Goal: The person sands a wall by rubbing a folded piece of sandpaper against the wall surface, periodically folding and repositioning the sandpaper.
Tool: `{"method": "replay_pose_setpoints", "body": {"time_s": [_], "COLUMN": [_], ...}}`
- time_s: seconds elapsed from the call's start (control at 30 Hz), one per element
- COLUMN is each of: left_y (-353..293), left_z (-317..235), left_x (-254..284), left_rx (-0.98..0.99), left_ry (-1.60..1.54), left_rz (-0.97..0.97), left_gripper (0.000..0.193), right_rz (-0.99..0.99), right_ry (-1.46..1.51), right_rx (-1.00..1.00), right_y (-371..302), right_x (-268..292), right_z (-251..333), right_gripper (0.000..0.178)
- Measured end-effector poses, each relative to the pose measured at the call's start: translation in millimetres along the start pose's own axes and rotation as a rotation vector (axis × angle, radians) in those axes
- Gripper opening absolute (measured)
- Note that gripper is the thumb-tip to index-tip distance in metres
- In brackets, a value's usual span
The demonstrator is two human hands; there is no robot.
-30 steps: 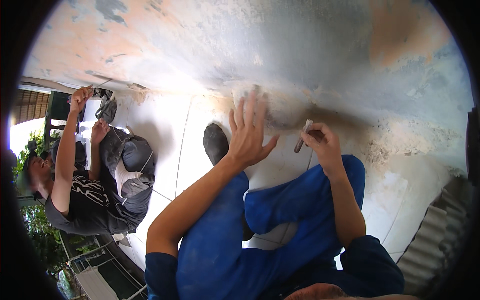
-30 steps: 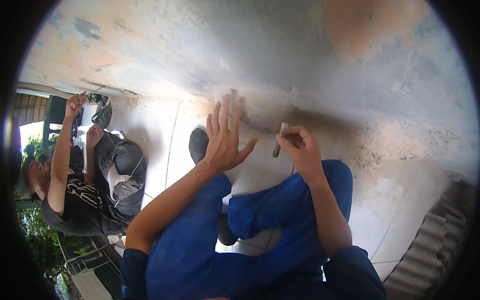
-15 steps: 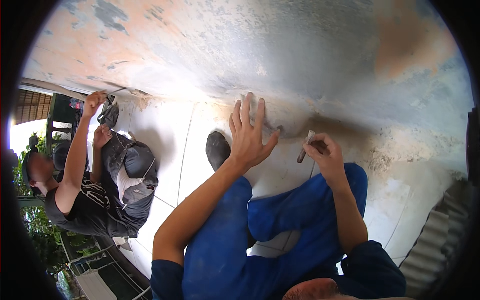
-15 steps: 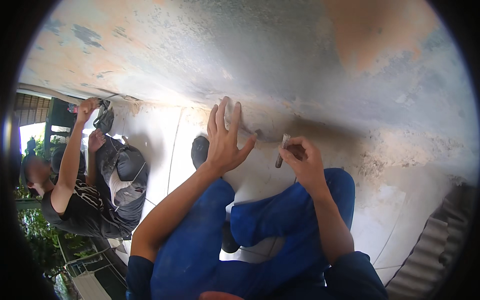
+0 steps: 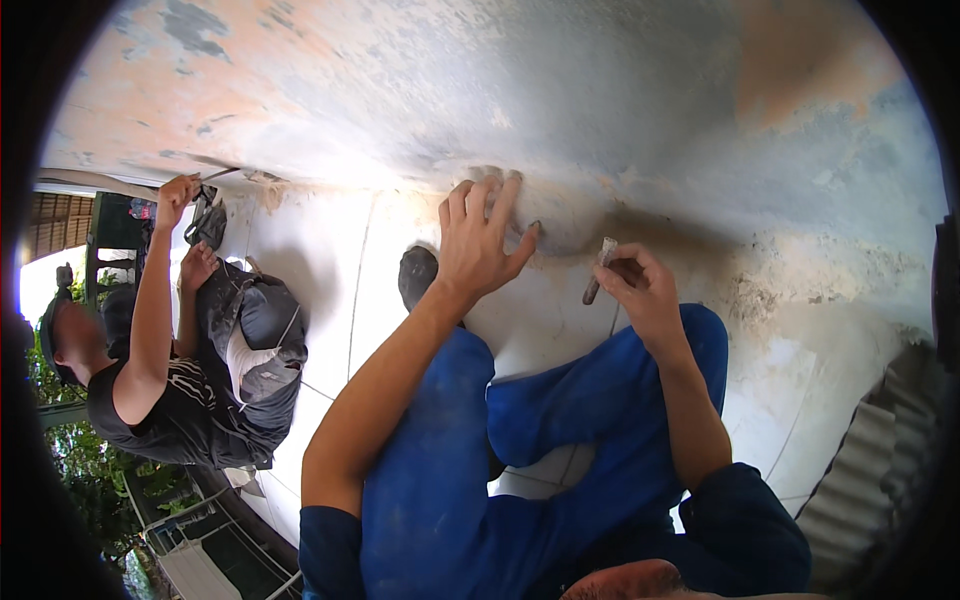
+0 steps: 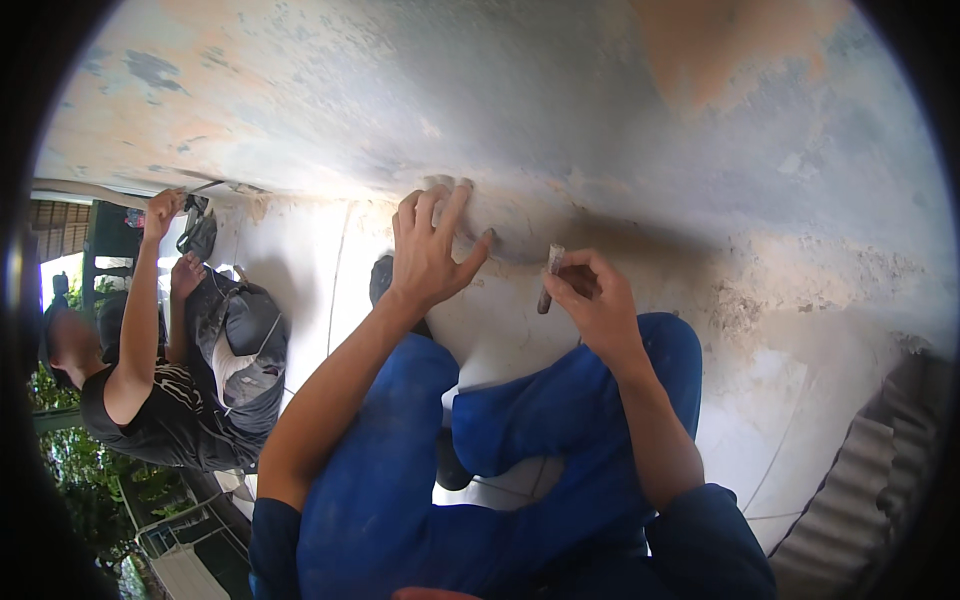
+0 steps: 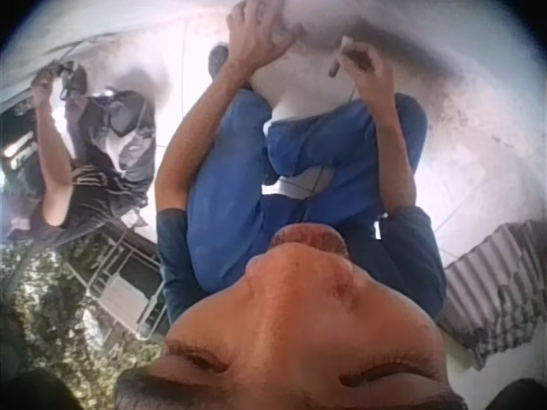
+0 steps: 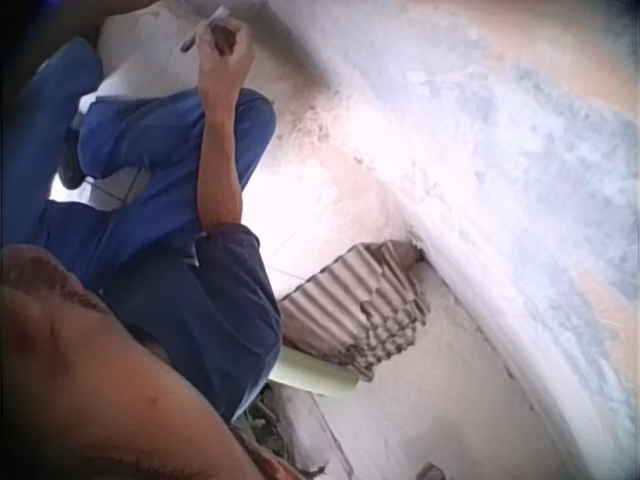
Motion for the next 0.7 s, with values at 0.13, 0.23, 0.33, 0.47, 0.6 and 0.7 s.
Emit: {"method": "replay_pose_setpoints", "body": {"time_s": [0.13, 0.23, 0.33, 0.47, 0.6, 0.7], "left_y": [4.6, 5.5, 2.0, 1.4, -2.0, -3.7], "left_z": [-2.0, -8.8, -12.2, -28.0, -10.0, -9.2], "left_x": [5.7, 4.5, 7.1, 6.7, 3.7, 1.6], "left_rx": [-0.138, -0.157, -0.189, -0.162, -0.04, -0.04], "left_ry": [0.049, 0.062, 0.136, 0.126, -0.15, -0.161], "left_rz": [-0.016, 0.007, 0.022, 0.043, 0.004, 0.03], "left_gripper": [0.068, 0.067, 0.067, 0.067, 0.062, 0.066], "right_rz": [0.001, -0.012, -0.022, -0.027, -0.023, -0.023], "right_ry": [-0.004, -0.016, -0.026, -0.041, -0.068, -0.051], "right_rx": [-0.013, -0.02, 0.012, -0.008, -0.017, 0.018], "right_y": [-1.1, -3.2, -0.3, -1.8, 0.6, 1.1], "right_x": [-1.2, 0.3, -2.6, 2.1, 1.6, 3.3], "right_z": [1.6, 1.2, 0.7, 4.1, 3.1, -1.1], "right_gripper": [0.024, 0.024, 0.024, 0.025, 0.025, 0.023]}}
Point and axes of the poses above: each hand's wrist, its own y-axis towards the middle knuckle, its own x-axis out of the back of the hand, z = x × y, the point moved 6 cm from there along y, towards the middle knuckle, and after that the axes turned 11 degrees about z, right-handed, at the moved point
